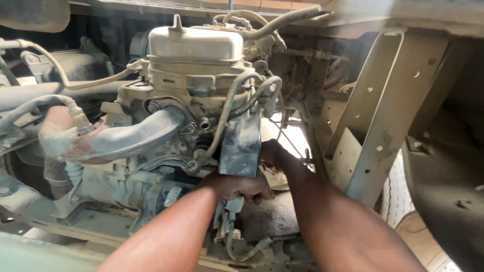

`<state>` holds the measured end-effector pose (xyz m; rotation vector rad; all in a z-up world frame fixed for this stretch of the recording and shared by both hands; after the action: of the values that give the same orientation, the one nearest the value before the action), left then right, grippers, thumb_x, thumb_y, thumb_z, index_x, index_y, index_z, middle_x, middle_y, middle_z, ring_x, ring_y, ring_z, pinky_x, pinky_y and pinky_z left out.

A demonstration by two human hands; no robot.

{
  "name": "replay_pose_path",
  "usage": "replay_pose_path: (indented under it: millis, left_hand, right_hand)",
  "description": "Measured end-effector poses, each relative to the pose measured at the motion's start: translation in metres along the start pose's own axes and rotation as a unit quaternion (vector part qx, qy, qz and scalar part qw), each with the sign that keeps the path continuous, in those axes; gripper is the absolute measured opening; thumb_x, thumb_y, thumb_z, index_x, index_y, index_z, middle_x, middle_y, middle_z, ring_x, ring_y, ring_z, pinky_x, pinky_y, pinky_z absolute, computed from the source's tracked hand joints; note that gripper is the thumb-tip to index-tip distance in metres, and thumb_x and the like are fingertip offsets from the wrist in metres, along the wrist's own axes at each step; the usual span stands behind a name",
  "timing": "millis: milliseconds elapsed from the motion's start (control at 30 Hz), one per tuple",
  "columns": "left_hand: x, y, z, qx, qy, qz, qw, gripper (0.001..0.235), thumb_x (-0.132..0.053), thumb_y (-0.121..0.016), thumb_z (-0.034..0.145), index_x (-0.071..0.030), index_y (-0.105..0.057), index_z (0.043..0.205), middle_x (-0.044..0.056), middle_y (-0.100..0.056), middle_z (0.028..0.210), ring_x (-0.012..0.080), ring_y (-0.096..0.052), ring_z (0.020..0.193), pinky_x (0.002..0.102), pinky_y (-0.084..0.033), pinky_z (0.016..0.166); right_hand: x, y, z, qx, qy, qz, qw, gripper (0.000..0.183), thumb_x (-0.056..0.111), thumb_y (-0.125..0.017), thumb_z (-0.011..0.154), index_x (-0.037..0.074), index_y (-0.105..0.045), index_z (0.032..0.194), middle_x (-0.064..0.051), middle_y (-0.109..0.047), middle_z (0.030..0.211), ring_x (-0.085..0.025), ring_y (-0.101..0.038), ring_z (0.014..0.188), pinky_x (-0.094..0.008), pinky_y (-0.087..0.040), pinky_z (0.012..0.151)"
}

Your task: The person selects a wrench from a red basin filled with tools and hardware. They then use the wrench to tighten a bolt on a component of a vehicle engine located under the chassis. The person repeats this process, returning to the basin to select another tool before working on the engine again.

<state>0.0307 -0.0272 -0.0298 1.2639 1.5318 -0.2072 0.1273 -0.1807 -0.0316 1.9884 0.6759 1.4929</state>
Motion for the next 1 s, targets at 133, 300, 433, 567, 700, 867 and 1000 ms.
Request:
replay_pose_path:
  millis: [133, 300, 433, 567, 700, 867, 1000]
  left_hand:
    - [-0.004, 0.003, -0.005, -0.023, -0.025, -0.030, 0.999, 0.020, -0.025, -0.078, 0.084, -0.007, -0.070, 0.081, 0.004, -0.066, 0.071, 0.0150, -0.054, 0.064, 0.032, -0.042, 0.060]
    - [-0.006, 0.005, -0.010, -0.037, 0.000, -0.010, 0.999, 0.019, -0.025, -0.079, 0.082, -0.009, -0.070, 0.082, 0.004, -0.067, 0.073, 0.0148, -0.054, 0.064, 0.032, -0.042, 0.060]
    - [-0.006, 0.003, -0.008, -0.016, -0.007, -0.017, 1.000, 0.019, -0.024, -0.078, 0.084, -0.007, -0.069, 0.082, 0.005, -0.067, 0.074, 0.0148, -0.056, 0.064, 0.032, -0.044, 0.061]
    - [-0.007, 0.006, -0.010, -0.030, 0.002, -0.021, 0.999, 0.016, -0.022, -0.078, 0.083, -0.007, -0.070, 0.082, 0.005, -0.068, 0.074, 0.0153, -0.058, 0.065, 0.033, -0.045, 0.062]
    - [-0.010, 0.001, -0.008, -0.001, 0.016, 0.012, 1.000, 0.024, -0.028, -0.076, 0.087, -0.006, -0.069, 0.082, 0.004, -0.066, 0.075, 0.0153, -0.055, 0.066, 0.033, -0.042, 0.063]
    - [-0.010, 0.006, -0.024, -0.025, 0.017, 0.004, 1.000, 0.018, -0.026, -0.077, 0.085, -0.009, -0.071, 0.081, 0.001, -0.069, 0.076, 0.0136, -0.057, 0.068, 0.033, -0.044, 0.066]
    - [-0.016, 0.004, -0.017, 0.003, 0.032, 0.042, 0.999, 0.022, -0.031, -0.075, 0.087, -0.011, -0.071, 0.079, 0.001, -0.068, 0.076, 0.0139, -0.056, 0.068, 0.034, -0.043, 0.067]
  right_hand:
    - [-0.022, -0.002, 0.016, 0.020, -0.029, 0.122, 0.992, 0.043, 0.030, -0.065, 0.097, 0.003, -0.052, 0.066, -0.005, -0.045, 0.054, -0.016, -0.036, 0.040, -0.035, -0.027, 0.038]
    - [-0.037, -0.006, 0.044, 0.062, 0.032, 0.110, 0.992, 0.023, 0.011, -0.054, 0.090, 0.002, -0.057, 0.069, -0.008, -0.046, 0.053, -0.016, -0.036, 0.040, -0.037, -0.028, 0.037]
    - [-0.039, -0.002, 0.021, 0.003, -0.113, 0.402, 0.909, 0.028, 0.014, -0.045, 0.101, -0.002, -0.051, 0.080, -0.016, -0.053, 0.061, -0.019, -0.042, 0.042, -0.032, -0.033, 0.040]
    - [-0.057, -0.003, 0.047, -0.007, -0.177, 0.491, 0.853, 0.019, 0.010, -0.055, 0.101, -0.002, -0.054, 0.085, -0.013, -0.058, 0.070, -0.016, -0.052, 0.051, -0.028, -0.047, 0.046]
    - [-0.100, -0.008, 0.088, 0.005, -0.210, 0.542, 0.814, 0.021, 0.017, -0.056, 0.100, 0.000, -0.056, 0.087, -0.007, -0.059, 0.075, -0.013, -0.060, 0.060, -0.024, -0.057, 0.053]
    - [-0.076, -0.008, 0.043, 0.041, -0.202, 0.550, 0.810, 0.016, 0.001, -0.049, 0.100, -0.011, -0.060, 0.099, -0.020, -0.070, 0.090, -0.023, -0.074, 0.082, -0.025, -0.063, 0.071]
    - [-0.043, -0.007, -0.020, 0.007, -0.162, 0.605, 0.779, 0.012, -0.009, -0.047, 0.099, -0.011, -0.058, 0.102, -0.021, -0.067, 0.103, -0.025, -0.072, 0.099, -0.026, -0.060, 0.079]
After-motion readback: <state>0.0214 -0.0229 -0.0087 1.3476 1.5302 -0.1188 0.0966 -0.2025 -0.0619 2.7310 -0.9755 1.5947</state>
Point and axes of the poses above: each hand's wrist, its own z-axis towards the middle knuckle, its own y-axis out of the back of the hand, x = y × z, the point moved 4 cm from there along z, towards the middle knuckle
